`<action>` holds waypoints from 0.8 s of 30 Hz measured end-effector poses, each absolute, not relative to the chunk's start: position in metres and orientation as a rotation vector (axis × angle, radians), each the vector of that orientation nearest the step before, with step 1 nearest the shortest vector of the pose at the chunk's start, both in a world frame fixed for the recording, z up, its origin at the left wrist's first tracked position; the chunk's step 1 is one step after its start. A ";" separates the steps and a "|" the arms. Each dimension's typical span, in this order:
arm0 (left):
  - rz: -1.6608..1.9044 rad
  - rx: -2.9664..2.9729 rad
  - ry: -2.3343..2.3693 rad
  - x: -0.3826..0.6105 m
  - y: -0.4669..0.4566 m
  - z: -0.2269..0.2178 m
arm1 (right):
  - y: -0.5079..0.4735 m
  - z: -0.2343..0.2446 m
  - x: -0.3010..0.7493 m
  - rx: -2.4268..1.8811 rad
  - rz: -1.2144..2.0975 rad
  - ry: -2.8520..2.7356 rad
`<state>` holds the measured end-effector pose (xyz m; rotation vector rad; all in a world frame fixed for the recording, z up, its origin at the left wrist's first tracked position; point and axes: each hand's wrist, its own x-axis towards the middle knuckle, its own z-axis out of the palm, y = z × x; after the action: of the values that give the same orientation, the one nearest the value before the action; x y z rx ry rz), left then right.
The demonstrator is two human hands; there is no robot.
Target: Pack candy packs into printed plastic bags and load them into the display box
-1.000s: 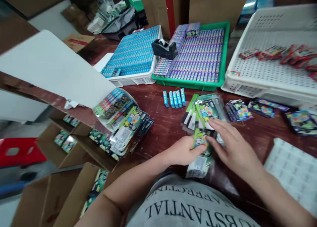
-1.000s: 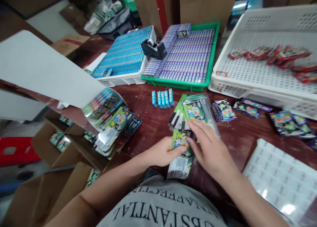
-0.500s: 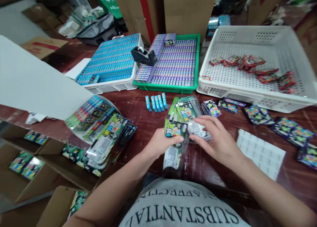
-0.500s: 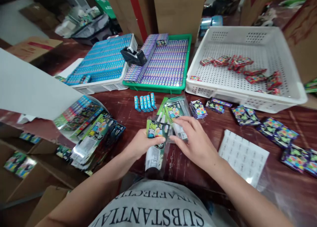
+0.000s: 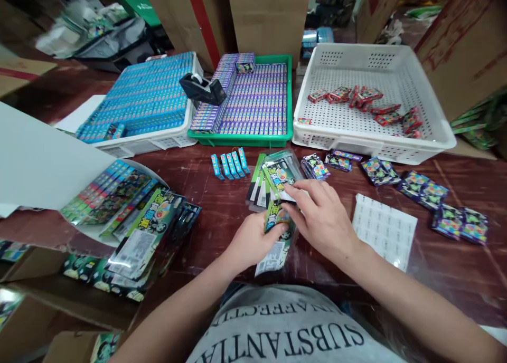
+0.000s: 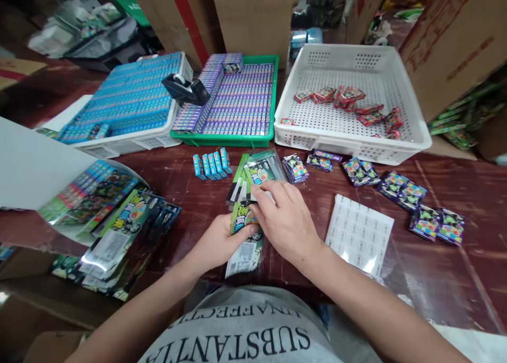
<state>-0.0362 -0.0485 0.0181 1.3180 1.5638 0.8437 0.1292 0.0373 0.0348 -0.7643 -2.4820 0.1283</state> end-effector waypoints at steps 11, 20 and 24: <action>0.688 1.383 1.361 -0.070 -0.070 0.042 | 0.044 0.047 0.111 -0.502 0.966 -2.575; 0.684 1.334 1.395 -0.087 -0.086 0.039 | 0.066 0.071 0.094 -0.171 1.078 -3.016; 0.742 1.111 1.288 -0.095 -0.097 0.026 | 0.084 0.069 0.095 0.077 1.287 -2.928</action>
<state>-0.0953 -0.0970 0.0263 1.1111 1.2882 0.7417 0.0951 0.0840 0.0690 0.0765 -2.9283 1.2867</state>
